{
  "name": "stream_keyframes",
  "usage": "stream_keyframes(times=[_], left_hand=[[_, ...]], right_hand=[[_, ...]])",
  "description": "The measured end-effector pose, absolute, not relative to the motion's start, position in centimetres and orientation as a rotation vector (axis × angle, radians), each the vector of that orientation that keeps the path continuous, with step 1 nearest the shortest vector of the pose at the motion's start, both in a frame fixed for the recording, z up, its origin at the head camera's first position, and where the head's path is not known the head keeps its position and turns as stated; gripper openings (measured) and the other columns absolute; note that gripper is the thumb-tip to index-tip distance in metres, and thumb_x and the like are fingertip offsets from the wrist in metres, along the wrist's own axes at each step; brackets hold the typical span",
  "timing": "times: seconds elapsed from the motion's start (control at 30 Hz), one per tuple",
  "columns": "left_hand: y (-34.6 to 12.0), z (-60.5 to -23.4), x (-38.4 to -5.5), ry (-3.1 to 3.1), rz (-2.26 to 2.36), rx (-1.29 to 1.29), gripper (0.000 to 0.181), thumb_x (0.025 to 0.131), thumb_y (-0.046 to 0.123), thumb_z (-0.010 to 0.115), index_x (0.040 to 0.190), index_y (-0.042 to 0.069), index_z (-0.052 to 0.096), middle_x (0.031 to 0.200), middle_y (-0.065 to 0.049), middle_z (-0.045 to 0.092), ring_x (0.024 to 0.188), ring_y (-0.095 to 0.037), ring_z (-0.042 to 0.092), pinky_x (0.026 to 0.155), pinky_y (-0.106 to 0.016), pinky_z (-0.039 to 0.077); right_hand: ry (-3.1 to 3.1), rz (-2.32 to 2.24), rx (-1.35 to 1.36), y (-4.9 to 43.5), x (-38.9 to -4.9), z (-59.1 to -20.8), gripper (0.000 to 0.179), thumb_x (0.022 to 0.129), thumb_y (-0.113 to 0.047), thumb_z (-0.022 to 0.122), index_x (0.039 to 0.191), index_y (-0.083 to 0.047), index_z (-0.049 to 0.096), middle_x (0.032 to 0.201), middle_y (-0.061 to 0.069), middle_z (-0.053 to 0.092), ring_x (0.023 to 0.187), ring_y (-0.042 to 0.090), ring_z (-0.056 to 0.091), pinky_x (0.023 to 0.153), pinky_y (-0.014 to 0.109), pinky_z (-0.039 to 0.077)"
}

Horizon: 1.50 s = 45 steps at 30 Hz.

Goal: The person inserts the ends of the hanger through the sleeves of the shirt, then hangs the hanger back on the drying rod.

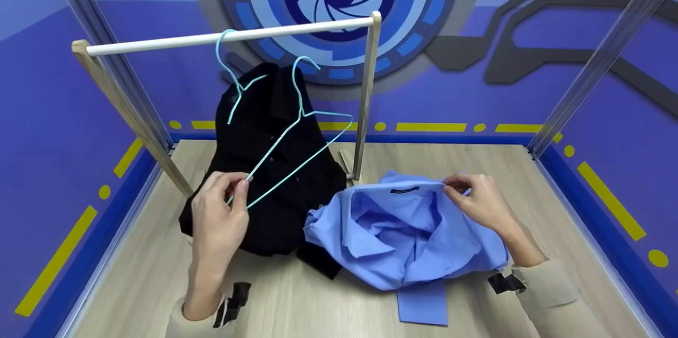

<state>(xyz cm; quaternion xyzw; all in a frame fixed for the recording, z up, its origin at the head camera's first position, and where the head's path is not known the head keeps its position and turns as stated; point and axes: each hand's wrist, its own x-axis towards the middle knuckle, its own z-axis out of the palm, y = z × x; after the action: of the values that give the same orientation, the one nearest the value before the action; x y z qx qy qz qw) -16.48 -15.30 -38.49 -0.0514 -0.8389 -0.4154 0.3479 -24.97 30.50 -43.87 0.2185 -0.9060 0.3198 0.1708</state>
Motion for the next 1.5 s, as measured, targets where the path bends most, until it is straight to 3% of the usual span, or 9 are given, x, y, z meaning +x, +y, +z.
stream_keyframes(times=[0.17, 0.4, 0.83, 1.5], left_hand=[[-15.8, -38.1, -15.9, -2.19, -1.071, -0.125, 0.008, 0.098, -0.002, 0.067, 0.098, -0.001, 0.074, 0.088, -0.004, 0.062, 0.073, -0.017, 0.05, 0.065, -0.026, 0.036], [-16.6, -37.8, -15.4, -2.227, -1.06, -0.115, 0.007, 0.098, -0.002, 0.066, 0.099, -0.002, 0.073, 0.087, -0.005, 0.06, 0.074, -0.016, 0.049, 0.065, -0.024, 0.035], [-17.4, -37.8, -14.6, -2.221, -1.027, -0.155, 0.006, 0.096, -0.003, 0.068, 0.095, -0.001, 0.073, 0.083, -0.002, 0.058, 0.071, -0.015, 0.047, 0.063, -0.021, 0.034], [-17.8, -37.8, -14.5, -2.132, -1.091, -0.246, 0.011, 0.092, -0.003, 0.071, 0.086, 0.005, 0.074, 0.081, 0.004, 0.064, 0.069, -0.012, 0.052, 0.061, -0.014, 0.04]], right_hand=[[-2.576, 0.918, 0.615, 30.5, -25.0, -43.9, 0.007, 0.094, 0.001, 0.072, 0.098, -0.001, 0.078, 0.085, 0.002, 0.073, 0.076, 0.018, 0.068, 0.069, 0.037, 0.056], [-2.606, 0.921, 0.592, 30.7, -25.2, -44.1, 0.007, 0.095, 0.0, 0.071, 0.099, -0.001, 0.077, 0.087, 0.003, 0.073, 0.077, 0.018, 0.067, 0.07, 0.029, 0.053], [-2.655, 0.937, 0.544, 31.2, -25.7, -44.9, 0.007, 0.095, -0.002, 0.071, 0.098, -0.002, 0.078, 0.087, 0.003, 0.074, 0.078, 0.02, 0.068, 0.07, 0.03, 0.053], [-2.69, 0.987, 0.524, 31.8, -26.0, -45.3, 0.009, 0.097, -0.003, 0.07, 0.102, 0.0, 0.077, 0.09, 0.006, 0.074, 0.08, 0.021, 0.068, 0.068, 0.025, 0.052]])
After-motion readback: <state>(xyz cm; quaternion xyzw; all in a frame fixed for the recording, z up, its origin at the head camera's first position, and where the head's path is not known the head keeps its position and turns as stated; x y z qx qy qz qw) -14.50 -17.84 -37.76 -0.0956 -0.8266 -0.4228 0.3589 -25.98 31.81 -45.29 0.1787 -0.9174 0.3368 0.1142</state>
